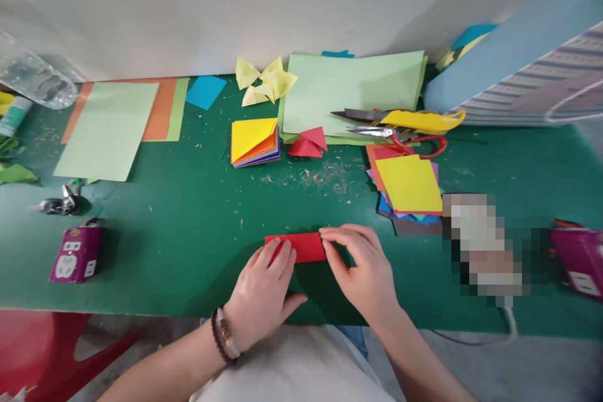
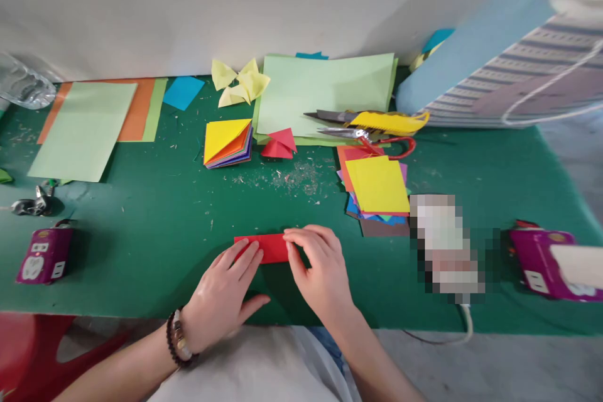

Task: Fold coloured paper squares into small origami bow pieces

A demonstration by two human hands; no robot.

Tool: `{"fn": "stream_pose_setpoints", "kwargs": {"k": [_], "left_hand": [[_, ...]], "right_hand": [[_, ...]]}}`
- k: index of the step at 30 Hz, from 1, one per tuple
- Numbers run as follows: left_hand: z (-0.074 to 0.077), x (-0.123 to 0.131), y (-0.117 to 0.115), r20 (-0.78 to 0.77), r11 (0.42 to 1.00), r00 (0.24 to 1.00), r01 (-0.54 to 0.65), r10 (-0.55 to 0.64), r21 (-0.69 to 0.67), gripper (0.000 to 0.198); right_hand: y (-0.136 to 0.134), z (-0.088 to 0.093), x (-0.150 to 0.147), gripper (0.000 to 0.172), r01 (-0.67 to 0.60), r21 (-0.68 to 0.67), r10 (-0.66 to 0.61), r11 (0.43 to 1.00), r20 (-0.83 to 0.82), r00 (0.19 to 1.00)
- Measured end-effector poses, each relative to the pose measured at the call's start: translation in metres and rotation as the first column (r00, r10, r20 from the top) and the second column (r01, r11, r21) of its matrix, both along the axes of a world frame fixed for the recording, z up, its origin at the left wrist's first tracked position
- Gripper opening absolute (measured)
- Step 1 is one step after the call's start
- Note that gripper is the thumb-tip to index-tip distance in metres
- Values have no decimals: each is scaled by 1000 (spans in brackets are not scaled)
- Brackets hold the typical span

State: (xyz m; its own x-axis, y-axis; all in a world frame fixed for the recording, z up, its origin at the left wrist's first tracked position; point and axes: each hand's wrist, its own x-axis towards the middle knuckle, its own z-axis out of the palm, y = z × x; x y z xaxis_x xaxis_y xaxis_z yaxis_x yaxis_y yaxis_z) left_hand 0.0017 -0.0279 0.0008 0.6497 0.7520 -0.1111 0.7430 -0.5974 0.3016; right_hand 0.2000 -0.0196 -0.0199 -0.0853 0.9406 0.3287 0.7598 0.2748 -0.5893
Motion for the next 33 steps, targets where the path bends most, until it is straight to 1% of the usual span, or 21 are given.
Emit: {"fn": "stream_pose_setpoints", "kwargs": {"k": [2,4,8,12,14,17,19,21,23,25,28,31,33], "left_hand": [[0,1,0,-6,1000,1000,-4,4,11,59],[0,2,0,-16,1000,1000,-7,7,13,59],[4,4,2,-41,1000,999,2,-2,3,59],[7,3,5,-37,1000,999,2,-3,-27,57],[7,1,8,-18,999,1000,-3,2,-40,52],[6,-3,17,29,999,1000,3,-1,-46,34],[5,-7,25,66,998,997,38,-34,-45,31],[6,-10,33,76,995,994,82,-77,-60,38],[7,-13,39,41,994,995,92,-90,-60,47],[7,-14,42,-17,995,996,92,-93,-40,51],[4,-14,43,-57,994,992,108,-108,-4,50],[0,-14,42,-40,994,993,108,-107,21,45],[0,-14,41,-16,995,995,96,-95,23,41]], "right_hand": [[-8,1,-1,20,-46,-9,46,999,28,999],[-13,-2,-4,20,-62,-27,63,998,40,997],[-15,-10,-9,17,-35,-65,38,997,45,998],[-15,-15,-6,13,-21,-56,23,998,21,1000],[-15,-16,-5,12,-18,-48,18,999,14,1000],[-15,-15,-6,11,-20,-31,21,999,24,999],[-15,-14,-7,11,-25,-18,26,1000,54,998],[-14,-12,-8,12,-34,-4,34,999,100,994],[-14,-10,-9,13,-46,16,43,999,154,987],[-14,-7,-11,12,-61,33,53,998,212,976],[-14,-5,-16,9,-57,32,45,998,291,956],[-15,-4,-25,11,-47,25,36,999,347,937],[-16,-4,-31,13,-63,31,48,998,368,929]]}}
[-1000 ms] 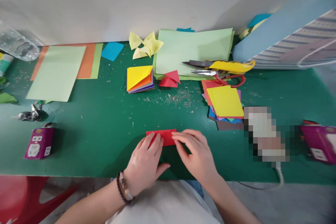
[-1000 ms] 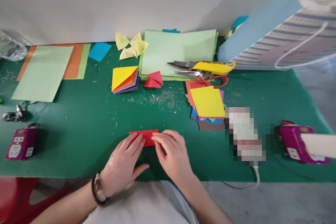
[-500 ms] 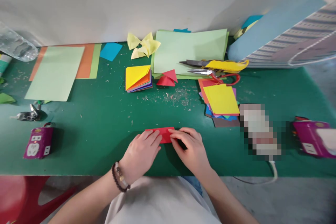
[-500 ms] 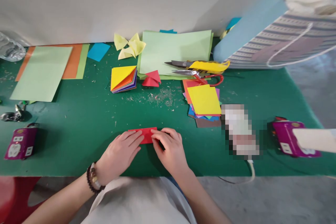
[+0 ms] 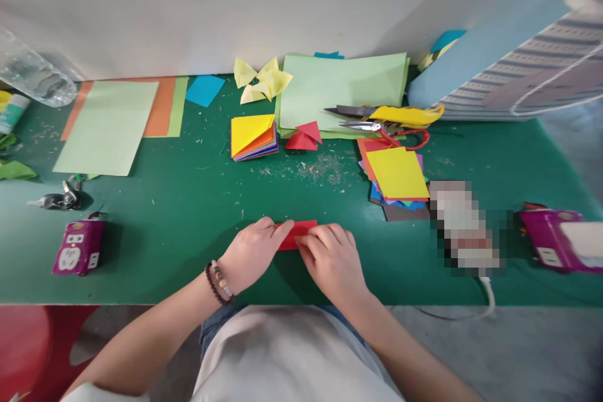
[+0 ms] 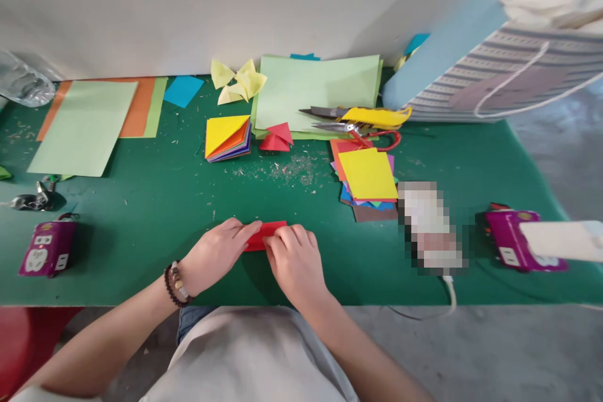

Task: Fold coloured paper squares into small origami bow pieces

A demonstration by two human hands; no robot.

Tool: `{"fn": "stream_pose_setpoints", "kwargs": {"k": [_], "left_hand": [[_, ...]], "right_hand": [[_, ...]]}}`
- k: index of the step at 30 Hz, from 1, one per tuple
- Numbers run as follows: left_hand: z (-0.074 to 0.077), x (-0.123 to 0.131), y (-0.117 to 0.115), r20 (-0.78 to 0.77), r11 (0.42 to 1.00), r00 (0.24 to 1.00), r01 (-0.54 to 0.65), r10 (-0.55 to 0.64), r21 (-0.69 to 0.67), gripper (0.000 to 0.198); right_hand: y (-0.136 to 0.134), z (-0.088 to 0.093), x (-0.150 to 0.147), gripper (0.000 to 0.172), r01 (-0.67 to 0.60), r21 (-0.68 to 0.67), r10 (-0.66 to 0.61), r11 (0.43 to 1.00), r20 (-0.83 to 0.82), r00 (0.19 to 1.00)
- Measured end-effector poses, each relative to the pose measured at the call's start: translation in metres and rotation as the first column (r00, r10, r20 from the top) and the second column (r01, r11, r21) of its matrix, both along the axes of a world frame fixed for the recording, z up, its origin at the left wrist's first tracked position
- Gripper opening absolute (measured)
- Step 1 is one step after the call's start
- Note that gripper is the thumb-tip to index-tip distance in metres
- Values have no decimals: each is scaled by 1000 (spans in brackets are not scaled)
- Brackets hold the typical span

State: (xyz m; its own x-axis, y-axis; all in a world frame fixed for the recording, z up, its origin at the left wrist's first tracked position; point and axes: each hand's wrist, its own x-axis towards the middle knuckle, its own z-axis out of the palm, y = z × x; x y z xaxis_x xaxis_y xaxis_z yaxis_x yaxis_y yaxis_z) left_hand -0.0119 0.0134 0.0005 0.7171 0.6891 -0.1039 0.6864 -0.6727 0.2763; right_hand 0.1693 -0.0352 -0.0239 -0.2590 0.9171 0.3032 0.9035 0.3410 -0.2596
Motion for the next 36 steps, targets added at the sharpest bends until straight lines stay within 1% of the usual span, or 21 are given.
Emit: {"fn": "stream_pose_setpoints", "kwargs": {"k": [3,7,12,18,23,29,32,36], "left_hand": [[1,0,1,10,1000,1000,-2,2,-10,37],[2,0,2,4,1000,1000,17,-17,-4,38],[2,-1,4,10,1000,1000,5,-4,-27,33],[3,-1,4,8,997,1000,-12,13,-83,29],[4,-3,6,17,993,1000,8,-6,-115,29],[10,-4,12,-2,983,1000,26,-27,-180,33],[11,-4,15,-2,982,999,34,-35,-185,32],[8,-5,16,13,983,998,64,-63,-174,31]], "right_hand": [[-2,-1,-7,13,-10,9,10,1000,14,1000],[-7,-5,-10,11,22,20,-22,1000,13,1000],[-12,-9,-11,15,67,34,-66,997,-22,998],[-20,-9,-11,12,104,6,-103,995,-87,991],[-20,-7,-13,12,75,-24,-76,997,-45,996],[-17,-4,-16,15,56,-41,-57,998,-20,998],[-16,-4,-21,15,44,-42,-45,998,-20,999],[-15,-3,-29,16,30,-43,-31,999,-12,999]]}}
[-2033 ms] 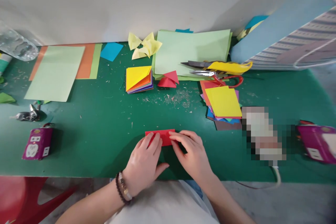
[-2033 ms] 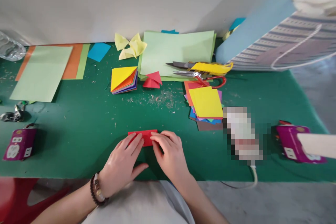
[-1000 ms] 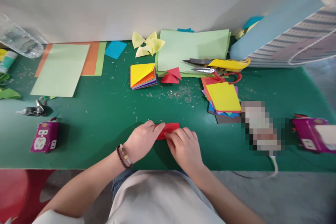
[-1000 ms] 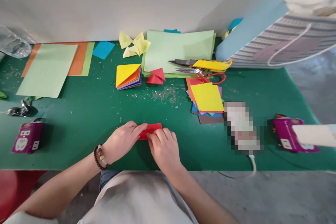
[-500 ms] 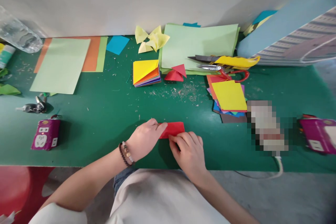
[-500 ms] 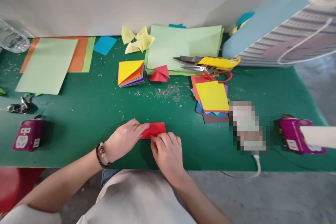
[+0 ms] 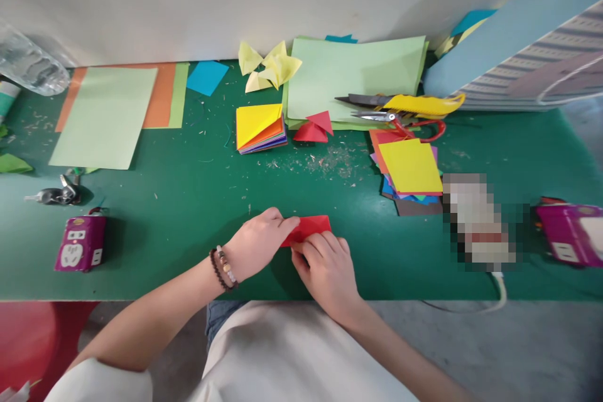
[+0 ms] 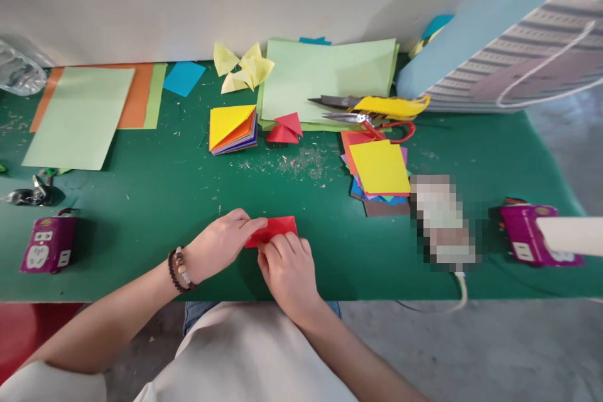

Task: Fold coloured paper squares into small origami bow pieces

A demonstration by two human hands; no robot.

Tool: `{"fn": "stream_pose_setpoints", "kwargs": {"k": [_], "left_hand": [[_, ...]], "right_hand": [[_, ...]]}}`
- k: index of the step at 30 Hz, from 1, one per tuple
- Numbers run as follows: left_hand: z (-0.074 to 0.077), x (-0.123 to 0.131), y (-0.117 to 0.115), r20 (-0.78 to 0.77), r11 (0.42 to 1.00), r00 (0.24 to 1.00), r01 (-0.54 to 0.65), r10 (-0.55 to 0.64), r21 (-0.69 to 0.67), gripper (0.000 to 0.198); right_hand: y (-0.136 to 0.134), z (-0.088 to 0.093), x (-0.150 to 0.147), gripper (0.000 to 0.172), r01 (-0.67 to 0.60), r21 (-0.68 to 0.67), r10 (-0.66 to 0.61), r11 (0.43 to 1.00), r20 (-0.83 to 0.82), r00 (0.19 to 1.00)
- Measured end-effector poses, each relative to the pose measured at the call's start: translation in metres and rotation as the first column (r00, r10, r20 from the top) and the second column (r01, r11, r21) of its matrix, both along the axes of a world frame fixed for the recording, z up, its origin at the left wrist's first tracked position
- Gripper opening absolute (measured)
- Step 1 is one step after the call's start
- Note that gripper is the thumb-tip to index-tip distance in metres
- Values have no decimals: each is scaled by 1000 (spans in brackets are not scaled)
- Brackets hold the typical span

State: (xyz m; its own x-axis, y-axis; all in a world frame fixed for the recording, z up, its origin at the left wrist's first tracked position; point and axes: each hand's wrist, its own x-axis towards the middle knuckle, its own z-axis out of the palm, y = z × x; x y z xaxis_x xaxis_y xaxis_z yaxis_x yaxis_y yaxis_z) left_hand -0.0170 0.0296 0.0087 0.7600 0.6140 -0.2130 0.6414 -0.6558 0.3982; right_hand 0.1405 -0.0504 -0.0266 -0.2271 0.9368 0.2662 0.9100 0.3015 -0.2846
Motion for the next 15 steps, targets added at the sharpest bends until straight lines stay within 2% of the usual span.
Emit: {"fn": "stream_pose_setpoints", "kwargs": {"k": [9,13,15], "left_hand": [[-1,-1,1,-16,1000,1000,11,-11,0,31],[-2,-2,0,-16,1000,999,30,-30,7,34],[-3,-3,0,-12,999,999,44,-44,16,37]], "right_hand": [[6,0,-18,20,-36,55,39,998,-40,998],[10,6,-2,12,-10,0,10,1000,-132,991],[12,7,11,10,58,27,-56,998,-80,995]]}}
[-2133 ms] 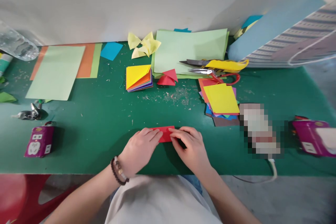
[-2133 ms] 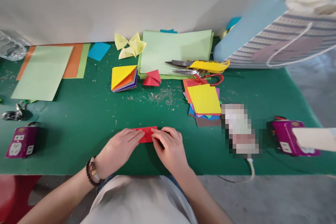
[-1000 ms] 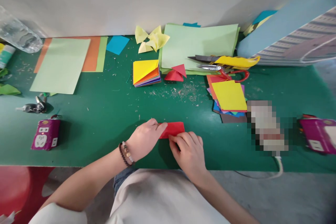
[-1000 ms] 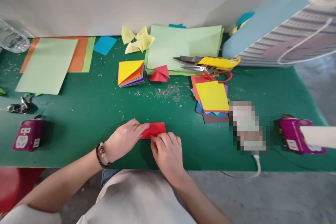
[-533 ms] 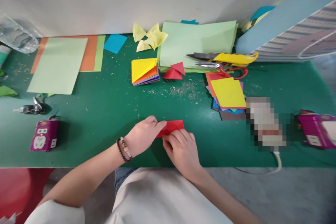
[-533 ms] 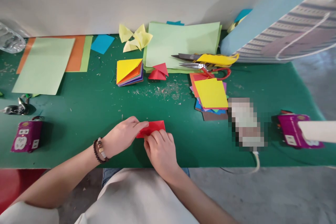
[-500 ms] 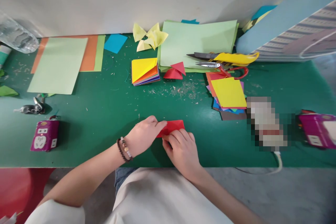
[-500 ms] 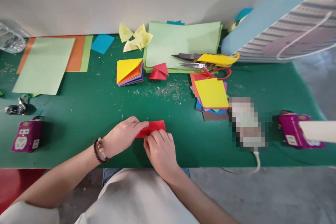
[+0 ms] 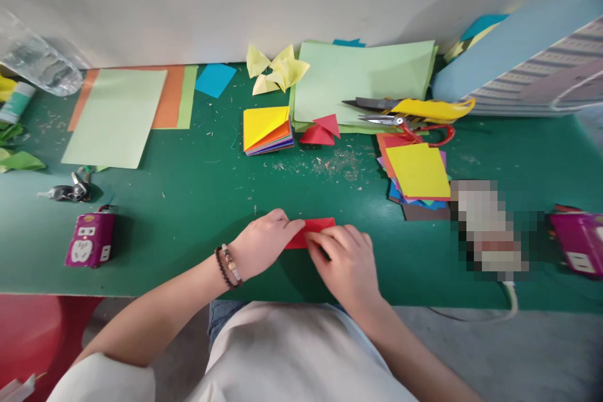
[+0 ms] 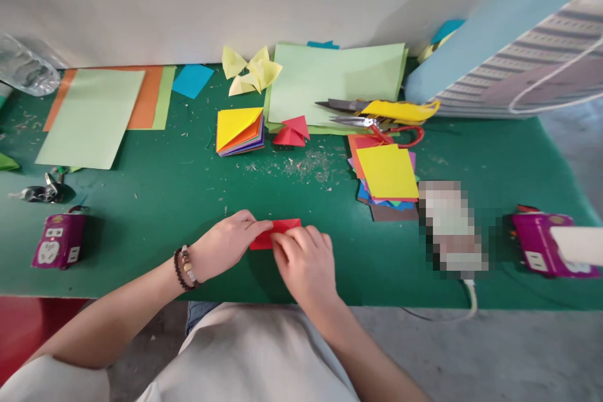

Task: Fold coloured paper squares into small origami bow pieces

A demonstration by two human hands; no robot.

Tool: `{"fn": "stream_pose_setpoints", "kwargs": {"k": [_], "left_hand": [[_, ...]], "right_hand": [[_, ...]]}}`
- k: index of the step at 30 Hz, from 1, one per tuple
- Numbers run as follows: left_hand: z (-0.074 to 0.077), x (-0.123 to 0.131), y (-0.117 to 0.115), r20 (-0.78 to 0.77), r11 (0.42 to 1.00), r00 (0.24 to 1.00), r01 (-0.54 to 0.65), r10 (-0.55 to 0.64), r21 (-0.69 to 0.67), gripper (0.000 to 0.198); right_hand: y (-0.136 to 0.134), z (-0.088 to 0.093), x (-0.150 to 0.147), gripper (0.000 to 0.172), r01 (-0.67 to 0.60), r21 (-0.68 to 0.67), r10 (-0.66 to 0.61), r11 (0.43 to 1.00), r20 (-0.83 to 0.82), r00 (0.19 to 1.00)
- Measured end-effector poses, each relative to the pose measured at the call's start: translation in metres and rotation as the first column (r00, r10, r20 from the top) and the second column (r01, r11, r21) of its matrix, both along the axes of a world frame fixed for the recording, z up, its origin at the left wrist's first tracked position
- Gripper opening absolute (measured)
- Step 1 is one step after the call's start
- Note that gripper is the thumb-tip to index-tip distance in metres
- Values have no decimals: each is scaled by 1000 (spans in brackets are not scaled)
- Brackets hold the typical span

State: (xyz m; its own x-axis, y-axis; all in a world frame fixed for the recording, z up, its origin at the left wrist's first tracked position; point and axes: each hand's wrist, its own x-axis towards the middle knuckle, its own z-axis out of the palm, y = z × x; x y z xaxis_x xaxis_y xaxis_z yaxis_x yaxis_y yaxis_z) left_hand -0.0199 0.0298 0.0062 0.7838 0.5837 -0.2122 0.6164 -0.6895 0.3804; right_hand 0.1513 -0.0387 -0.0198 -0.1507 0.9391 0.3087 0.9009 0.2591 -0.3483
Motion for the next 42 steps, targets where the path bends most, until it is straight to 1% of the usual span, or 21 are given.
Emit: {"fn": "stream_pose_setpoints", "kwargs": {"k": [2,4,9,12,16,18,21,23,24,26,27,30,33,37,42], "left_hand": [[1,0,0,1,1000,1000,-3,3,-2,36],[2,0,1,4,1000,1000,-15,15,-17,32],[0,-1,2,33,999,999,-3,4,-35,32],[-2,-2,4,50,999,999,-1,3,-39,32],[-3,-4,6,60,998,998,16,-12,-67,33],[-3,-4,7,58,997,998,25,-21,-68,34],[-3,-4,7,61,998,998,36,-34,-44,33],[-5,-4,6,60,999,997,38,-37,-19,32],[-6,-4,5,60,999,997,38,-37,-5,30],[-8,-5,3,71,999,996,43,-44,25,28],[-10,-5,1,86,998,995,53,-56,40,28],[-14,-6,-1,132,993,986,87,-97,82,29],[-15,-6,-3,121,989,986,105,-118,105,24],[-12,-5,-3,103,985,986,117,-131,129,23],[-11,-5,-2,101,984,986,118,-131,132,22]], "right_hand": [[0,-2,8,9,2,18,-3,1000,54,999],[-3,-5,8,11,-24,20,22,1000,78,997],[-9,-10,-12,16,-72,11,71,997,66,995],[-10,-11,-25,19,-93,31,91,995,51,995],[-9,-11,-34,20,-104,42,103,994,22,994],[-8,-10,-30,20,-109,8,109,994,-37,993],[-6,-6,-12,12,-79,-44,73,996,-118,990],[-5,-4,3,10,38,4,-37,999,-57,998],[-4,-3,10,9,60,25,-59,998,-20,998],[-4,-3,18,9,37,41,-39,998,52,998],[-4,-4,19,10,4,39,-7,999,80,997],[-4,-5,15,15,-99,40,92,994,134,987],[0,-5,8,16,-152,59,140,987,163,977],[4,-2,6,18,-152,43,141,987,201,970],[5,1,11,19,-122,15,115,992,244,963]]}}
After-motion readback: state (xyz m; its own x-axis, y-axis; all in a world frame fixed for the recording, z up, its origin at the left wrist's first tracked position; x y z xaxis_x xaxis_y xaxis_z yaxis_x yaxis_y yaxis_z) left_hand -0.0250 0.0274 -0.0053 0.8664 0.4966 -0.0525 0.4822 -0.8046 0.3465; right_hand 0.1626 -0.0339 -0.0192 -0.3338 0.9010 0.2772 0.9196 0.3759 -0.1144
